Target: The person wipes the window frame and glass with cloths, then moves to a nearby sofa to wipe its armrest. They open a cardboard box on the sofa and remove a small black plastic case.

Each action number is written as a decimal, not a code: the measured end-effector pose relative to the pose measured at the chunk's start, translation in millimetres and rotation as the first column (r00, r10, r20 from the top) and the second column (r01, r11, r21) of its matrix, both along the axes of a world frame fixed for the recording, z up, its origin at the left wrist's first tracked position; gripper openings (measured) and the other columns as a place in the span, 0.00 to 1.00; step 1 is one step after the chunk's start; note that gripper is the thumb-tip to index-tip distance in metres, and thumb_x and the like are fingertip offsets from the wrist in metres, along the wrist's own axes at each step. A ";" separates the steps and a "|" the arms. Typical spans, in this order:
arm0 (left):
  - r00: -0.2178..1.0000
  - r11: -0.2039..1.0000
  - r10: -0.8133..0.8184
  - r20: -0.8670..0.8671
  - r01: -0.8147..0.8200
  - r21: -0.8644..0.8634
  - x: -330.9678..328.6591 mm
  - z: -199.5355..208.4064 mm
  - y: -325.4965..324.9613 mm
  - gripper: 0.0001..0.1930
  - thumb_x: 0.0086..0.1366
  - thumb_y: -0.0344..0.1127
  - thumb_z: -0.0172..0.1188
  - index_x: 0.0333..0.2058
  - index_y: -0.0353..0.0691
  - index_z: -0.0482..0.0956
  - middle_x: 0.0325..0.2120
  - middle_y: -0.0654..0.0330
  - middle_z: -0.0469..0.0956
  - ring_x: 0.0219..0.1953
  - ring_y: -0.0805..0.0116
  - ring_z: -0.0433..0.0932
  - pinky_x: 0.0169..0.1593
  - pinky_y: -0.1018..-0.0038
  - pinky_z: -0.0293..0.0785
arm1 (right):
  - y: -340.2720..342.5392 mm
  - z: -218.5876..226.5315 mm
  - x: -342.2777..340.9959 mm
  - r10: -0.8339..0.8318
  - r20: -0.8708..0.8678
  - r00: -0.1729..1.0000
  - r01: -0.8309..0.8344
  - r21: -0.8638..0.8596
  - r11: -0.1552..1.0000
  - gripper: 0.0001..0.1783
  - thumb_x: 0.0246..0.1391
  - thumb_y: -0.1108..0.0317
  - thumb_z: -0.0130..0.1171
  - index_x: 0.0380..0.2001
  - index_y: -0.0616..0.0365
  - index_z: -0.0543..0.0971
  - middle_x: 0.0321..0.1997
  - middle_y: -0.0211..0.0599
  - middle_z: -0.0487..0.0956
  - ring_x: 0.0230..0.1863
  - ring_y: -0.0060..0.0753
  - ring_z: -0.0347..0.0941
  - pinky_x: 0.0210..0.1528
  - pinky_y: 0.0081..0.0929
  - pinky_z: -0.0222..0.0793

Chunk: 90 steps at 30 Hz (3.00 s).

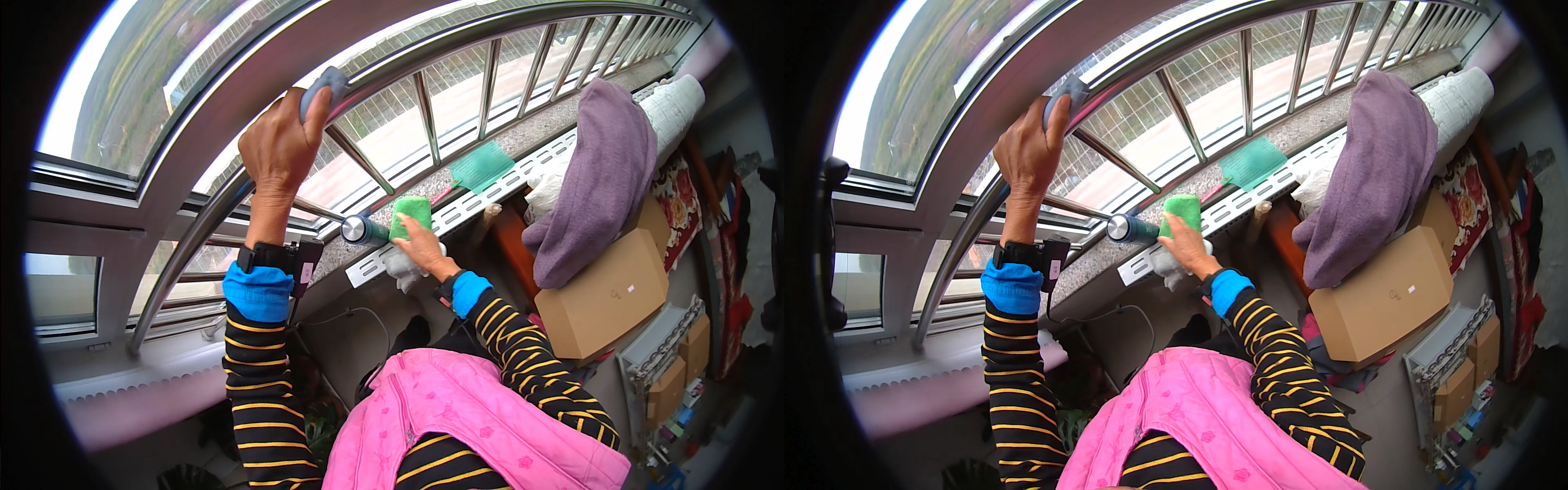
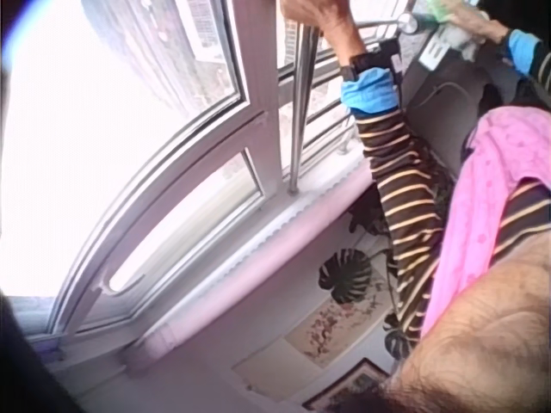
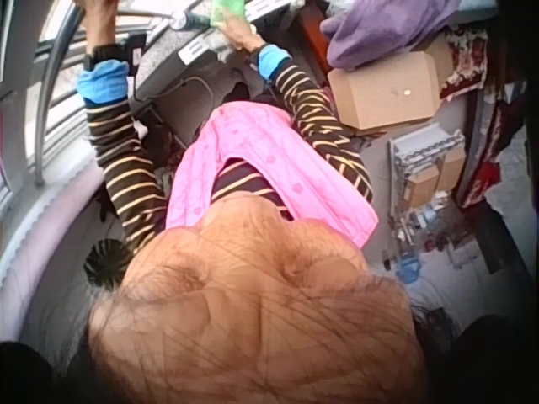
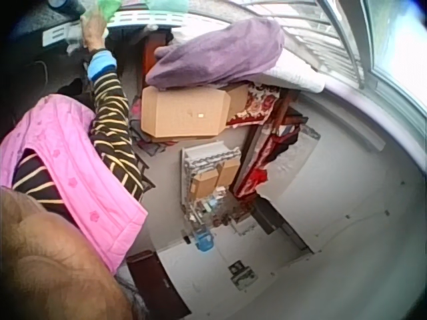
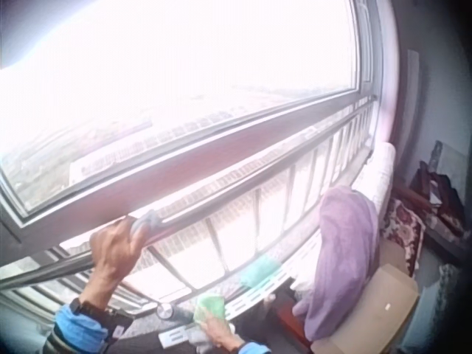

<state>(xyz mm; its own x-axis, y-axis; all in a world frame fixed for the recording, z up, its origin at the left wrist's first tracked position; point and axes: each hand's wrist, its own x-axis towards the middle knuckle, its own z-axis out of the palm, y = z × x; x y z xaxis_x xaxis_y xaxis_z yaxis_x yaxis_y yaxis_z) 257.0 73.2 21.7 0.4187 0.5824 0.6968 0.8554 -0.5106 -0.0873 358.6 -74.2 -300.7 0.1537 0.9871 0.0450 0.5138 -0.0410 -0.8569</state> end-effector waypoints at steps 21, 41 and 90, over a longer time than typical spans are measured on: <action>1.000 1.000 0.005 -0.001 -0.005 -0.023 0.3 -0.6 0.0 0.25 0.66 0.61 0.47 0.27 0.46 0.80 0.13 0.61 0.76 0.14 0.66 0.76 0.19 0.71 0.67 | 6.7 -61.2 20.2 -0.238 0.158 0.958 0.283 -0.632 0.721 0.22 0.47 0.52 0.63 0.42 0.53 0.75 0.43 0.48 0.80 0.49 0.52 0.75 0.48 0.45 0.69; 1.000 1.000 0.003 -0.018 -0.003 0.016 0.3 -1.5 1.7 0.24 0.66 0.61 0.48 0.27 0.48 0.80 0.16 0.60 0.79 0.17 0.63 0.78 0.21 0.69 0.69 | -18.7 -15.5 95.6 -0.367 0.272 0.889 0.456 -0.476 0.752 0.24 0.53 0.58 0.59 0.54 0.47 0.71 0.47 0.49 0.79 0.50 0.55 0.73 0.50 0.48 0.69; 0.999 0.979 -0.009 -0.036 0.002 -0.203 1.2 9.9 -9.0 0.25 0.67 0.62 0.45 0.34 0.47 0.80 0.21 0.58 0.79 0.23 0.59 0.79 0.26 0.66 0.70 | 137.1 293.3 256.1 -0.367 0.688 0.626 -0.140 0.562 0.815 0.33 0.56 0.31 0.43 0.56 0.37 0.74 0.60 0.30 0.71 0.66 0.36 0.60 0.70 0.60 0.36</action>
<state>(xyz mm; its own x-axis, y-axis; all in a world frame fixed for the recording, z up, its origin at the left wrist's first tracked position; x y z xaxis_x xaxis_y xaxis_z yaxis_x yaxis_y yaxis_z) 258.2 64.2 31.6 0.4453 0.7079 0.5482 0.8507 -0.5256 -0.0123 614.7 62.8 -7.4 -0.0762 0.7280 0.6813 0.9848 0.1621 -0.0630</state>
